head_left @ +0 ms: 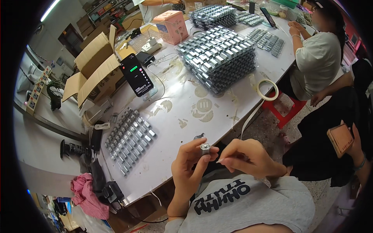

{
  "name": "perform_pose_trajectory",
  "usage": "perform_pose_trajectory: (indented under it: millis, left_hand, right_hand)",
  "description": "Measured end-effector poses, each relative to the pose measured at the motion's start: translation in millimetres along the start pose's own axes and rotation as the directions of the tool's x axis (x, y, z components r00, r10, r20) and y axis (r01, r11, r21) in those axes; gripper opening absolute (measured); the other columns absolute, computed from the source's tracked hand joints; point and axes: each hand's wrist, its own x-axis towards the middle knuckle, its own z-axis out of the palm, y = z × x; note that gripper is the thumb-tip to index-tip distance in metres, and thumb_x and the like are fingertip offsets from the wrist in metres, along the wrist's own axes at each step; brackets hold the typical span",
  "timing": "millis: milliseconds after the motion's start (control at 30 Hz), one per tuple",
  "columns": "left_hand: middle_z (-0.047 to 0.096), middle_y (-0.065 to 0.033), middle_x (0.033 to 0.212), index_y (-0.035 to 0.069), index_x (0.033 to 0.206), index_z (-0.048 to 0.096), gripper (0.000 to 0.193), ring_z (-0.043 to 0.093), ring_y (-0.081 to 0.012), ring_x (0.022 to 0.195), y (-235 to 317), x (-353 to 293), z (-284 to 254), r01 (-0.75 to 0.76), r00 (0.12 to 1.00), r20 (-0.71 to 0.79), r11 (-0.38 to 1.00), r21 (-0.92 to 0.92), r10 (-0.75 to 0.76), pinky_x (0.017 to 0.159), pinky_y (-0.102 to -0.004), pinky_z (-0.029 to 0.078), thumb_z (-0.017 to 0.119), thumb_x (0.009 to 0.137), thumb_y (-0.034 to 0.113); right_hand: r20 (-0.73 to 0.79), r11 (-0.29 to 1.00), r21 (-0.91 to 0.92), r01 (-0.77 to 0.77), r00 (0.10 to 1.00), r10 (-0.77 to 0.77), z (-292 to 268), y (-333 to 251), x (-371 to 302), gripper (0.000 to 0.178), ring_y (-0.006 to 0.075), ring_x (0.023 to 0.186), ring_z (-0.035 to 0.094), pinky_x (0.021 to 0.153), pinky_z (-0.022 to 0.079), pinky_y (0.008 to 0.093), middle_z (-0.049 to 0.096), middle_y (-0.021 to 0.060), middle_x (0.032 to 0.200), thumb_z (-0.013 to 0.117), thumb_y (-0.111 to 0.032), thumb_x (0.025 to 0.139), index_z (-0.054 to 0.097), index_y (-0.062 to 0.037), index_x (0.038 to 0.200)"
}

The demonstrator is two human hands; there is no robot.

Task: The person repeatedly picks up small cylindrical metal components from a table, wraps each one with a strip of white tape, and places the wrapped component back on the table. The process is repeated for multiple components throughout the clip.

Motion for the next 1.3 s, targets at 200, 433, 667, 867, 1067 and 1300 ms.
perform_pose_trajectory:
  millis: [200,433,667,867,1067,1300]
  left_hand:
    - [0.061,-0.0133,0.086,-0.001,0.113,0.045,0.04,0.06,-0.016,0.08,1.2,-1.8,-8.9,-0.16,0.984,-0.043,0.966,0.205,0.172,0.071,-0.0247,0.048,0.054,0.075,-0.008]
    - [0.062,-0.0101,0.08,0.001,0.11,0.049,0.043,0.061,-0.0145,0.072,-5.6,7.5,-20.7,-0.17,0.978,-0.053,0.915,0.365,0.202,0.065,-0.0225,0.047,0.064,0.07,-0.002]
    - [0.06,-0.009,0.082,0.001,0.111,0.047,0.046,0.059,-0.0121,0.074,-17.8,15.2,-27.4,-0.077,0.995,-0.052,0.993,0.094,0.082,0.068,-0.022,0.045,0.065,0.069,-0.001]
    - [0.059,-0.0074,0.08,-0.001,0.11,0.045,0.051,0.058,-0.0112,0.07,-1.9,-1.0,-23.3,-0.108,0.988,-0.104,0.991,0.08,0.116,0.063,-0.0197,0.046,0.069,0.066,0.001]
    - [0.058,-0.0038,0.07,0.003,0.102,0.05,0.051,0.057,-0.0089,0.062,-13.5,-7.4,-25.1,-0.034,0.98,-0.176,0.946,0.323,0.095,0.054,-0.0182,0.044,0.076,0.058,0.01]
    - [0.058,-0.004,0.072,0.002,0.099,0.051,0.051,0.055,-0.008,0.061,-11.4,-3.1,-20.5,-0.055,0.98,-0.157,0.919,0.39,0.125,0.053,-0.0178,0.044,0.077,0.056,0.01]
  right_hand:
    - [0.081,0.999,-0.052,-0.004,0.997,0.008,1.8,4.5,23.0,0.008,0.0067,0.049,0.049,0.044,0.035,0.0197,0.052,0.0026,0.057,0.053,-0.008,0.083,0.051,0.0003,0.083]
    - [0.146,0.986,0.074,-0.152,0.979,0.14,1.7,13.1,37.8,0.01,0.0046,0.05,0.044,0.045,0.034,0.0193,0.048,0.0006,0.057,0.051,-0.01,0.084,0.051,0.0004,0.084]
    - [0.256,0.928,0.27,-0.257,0.948,0.188,-2.2,25.7,55.4,0.01,0.0031,0.052,0.043,0.046,0.033,0.0169,0.049,-0.0003,0.061,0.051,-0.01,0.084,0.051,-0.0003,0.082]
    - [0.292,0.883,0.354,-0.309,0.933,0.21,9.8,20.2,54.6,0.01,0.0009,0.046,0.04,0.04,0.029,0.0154,0.049,-0.0014,0.056,0.054,-0.009,0.082,0.052,-0.0003,0.078]
    - [0.324,0.92,0.226,-0.32,0.915,0.239,5.0,29.3,55.7,0.011,0.0013,0.043,0.041,0.038,0.028,0.0158,0.049,-0.0002,0.053,0.058,-0.009,0.078,0.052,-0.0007,0.072]
    - [0.352,0.922,0.175,-0.344,0.897,0.268,1.3,28.4,63.2,0.014,0.001,0.034,0.039,0.031,0.024,0.016,0.052,0.0017,0.052,0.062,-0.007,0.075,0.051,-0.0007,0.068]
